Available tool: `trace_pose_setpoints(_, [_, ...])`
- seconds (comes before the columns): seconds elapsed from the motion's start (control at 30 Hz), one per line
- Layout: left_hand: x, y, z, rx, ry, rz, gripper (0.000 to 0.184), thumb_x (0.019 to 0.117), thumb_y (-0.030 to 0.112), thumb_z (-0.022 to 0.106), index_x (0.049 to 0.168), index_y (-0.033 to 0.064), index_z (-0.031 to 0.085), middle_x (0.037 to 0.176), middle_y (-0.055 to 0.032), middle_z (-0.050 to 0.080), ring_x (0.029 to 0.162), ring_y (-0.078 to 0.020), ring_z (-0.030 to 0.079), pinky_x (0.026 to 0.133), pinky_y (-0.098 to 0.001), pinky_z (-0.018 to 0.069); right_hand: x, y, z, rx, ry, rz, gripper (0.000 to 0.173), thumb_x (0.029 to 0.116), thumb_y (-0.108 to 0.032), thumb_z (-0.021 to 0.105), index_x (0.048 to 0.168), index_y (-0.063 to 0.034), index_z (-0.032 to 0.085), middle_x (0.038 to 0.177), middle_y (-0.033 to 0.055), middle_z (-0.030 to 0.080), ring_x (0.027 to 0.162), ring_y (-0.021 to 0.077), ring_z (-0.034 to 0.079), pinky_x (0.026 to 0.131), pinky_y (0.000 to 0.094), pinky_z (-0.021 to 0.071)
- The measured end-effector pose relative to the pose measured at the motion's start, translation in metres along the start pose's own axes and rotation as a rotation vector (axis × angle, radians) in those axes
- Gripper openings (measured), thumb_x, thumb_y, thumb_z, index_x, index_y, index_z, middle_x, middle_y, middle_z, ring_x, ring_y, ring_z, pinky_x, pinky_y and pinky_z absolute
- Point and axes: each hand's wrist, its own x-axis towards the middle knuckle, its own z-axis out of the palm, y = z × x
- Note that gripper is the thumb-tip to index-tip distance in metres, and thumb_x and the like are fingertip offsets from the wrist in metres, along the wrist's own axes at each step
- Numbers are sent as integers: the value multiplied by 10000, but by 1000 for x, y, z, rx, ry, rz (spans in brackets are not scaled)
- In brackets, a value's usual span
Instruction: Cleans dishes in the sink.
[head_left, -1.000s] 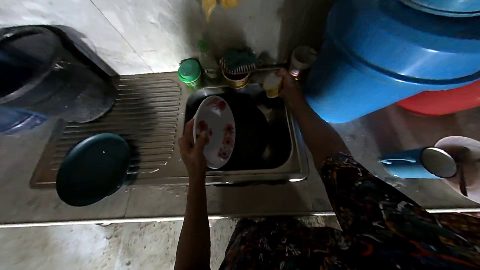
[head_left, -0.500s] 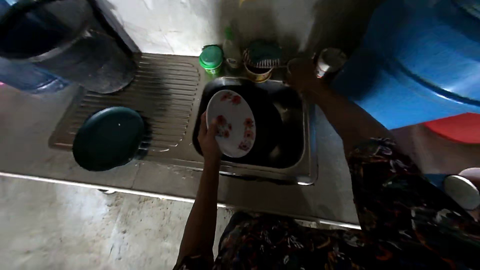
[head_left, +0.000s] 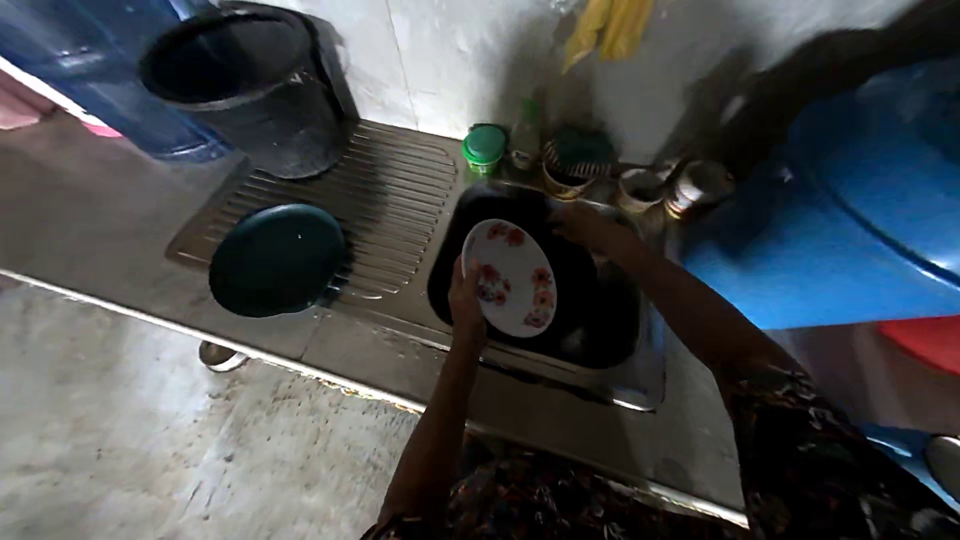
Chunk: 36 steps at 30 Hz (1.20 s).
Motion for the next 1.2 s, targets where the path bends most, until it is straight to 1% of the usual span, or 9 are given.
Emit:
trace_pose_setpoints(0.13, [-4, -6, -7, -25, 8, -30, 492, 1104, 296, 442, 1555, 102, 404, 1415, -178, 575, 1229, -235, 608, 1025, -427, 518, 81, -52, -28, -140, 188, -80, 318, 1038, -70, 546, 1301, 92, 622, 1312, 332, 608, 1279, 506, 551, 1104, 614, 408])
trace_pose_setpoints(0.33, [-13, -2, -22, -119, -89, -138, 516, 1118, 272, 390, 1571, 31, 335, 1437, -202, 547, 1244, -208, 602, 1045, -384, 515, 192, -62, -32, -157, 192, 85, 470, 1038, -104, 541, 1457, 97, 467, 1455, 374, 465, 1389, 546, 416, 1142, 641, 356])
trace_pose_setpoints(0.53, [-16, 11, -36, -163, -130, -232, 514, 1118, 262, 397, 1578, 43, 328, 1444, -184, 543, 1221, -186, 607, 1022, -360, 519, 213, -77, -26, -152, 225, 221, 405, 1005, -62, 579, 1356, 137, 540, 1456, 401, 436, 1399, 570, 379, 1118, 686, 356])
trace_pose_setpoints(0.63, [-11, 6, -38, -221, -146, -209, 509, 1115, 269, 402, 1569, 47, 340, 1402, -179, 577, 1194, -195, 634, 1003, -380, 547, 213, -79, -22, -246, 250, 191, 304, 993, 5, 571, 1257, 154, 592, 1343, 382, 545, 1288, 565, 504, 1046, 672, 434])
trace_pose_setpoints(0.7, [-6, 7, -40, -217, -148, -191, 502, 1120, 267, 384, 1570, 48, 342, 1420, -178, 567, 1222, -198, 618, 1028, -383, 531, 212, -75, -25, -222, 287, 167, 331, 1001, 22, 548, 1308, 145, 566, 1376, 366, 531, 1308, 551, 494, 1069, 657, 418])
trace_pose_setpoints(0.8, [3, 15, -43, -177, -107, -187, 473, 1122, 279, 378, 1536, 50, 396, 1372, -179, 588, 1184, -202, 625, 1003, -382, 533, 186, -92, -44, -81, 414, 205, 384, 1053, -42, 481, 1394, 132, 505, 1414, 359, 516, 1335, 525, 495, 1105, 609, 409])
trace_pose_setpoints(0.9, [14, 5, -49, -133, -129, -159, 518, 1099, 419, 417, 1512, 108, 445, 1367, -142, 612, 1202, -224, 626, 1010, -448, 538, 122, -111, -49, 31, 492, 159, 413, 997, -73, 575, 1382, 76, 555, 1358, 332, 573, 1300, 481, 542, 1110, 577, 424])
trace_pose_setpoints(1.07, [24, 3, -33, -167, -183, -79, 548, 1102, 458, 379, 1544, 134, 391, 1412, -107, 585, 1242, -188, 605, 1044, -431, 523, -13, -116, 39, 32, 421, 134, 374, 993, -33, 561, 1356, 51, 598, 1334, 323, 579, 1257, 485, 565, 1039, 583, 482])
trace_pose_setpoints(1.2, [15, -8, -3, -213, -261, -68, 494, 1132, 336, 315, 1549, 74, 367, 1424, -139, 567, 1255, -192, 595, 1057, -410, 510, -50, -89, 112, 164, 240, 225, 625, 983, -41, 618, 1569, -39, 400, 1627, 257, 333, 1505, 488, 288, 1181, 660, 295])
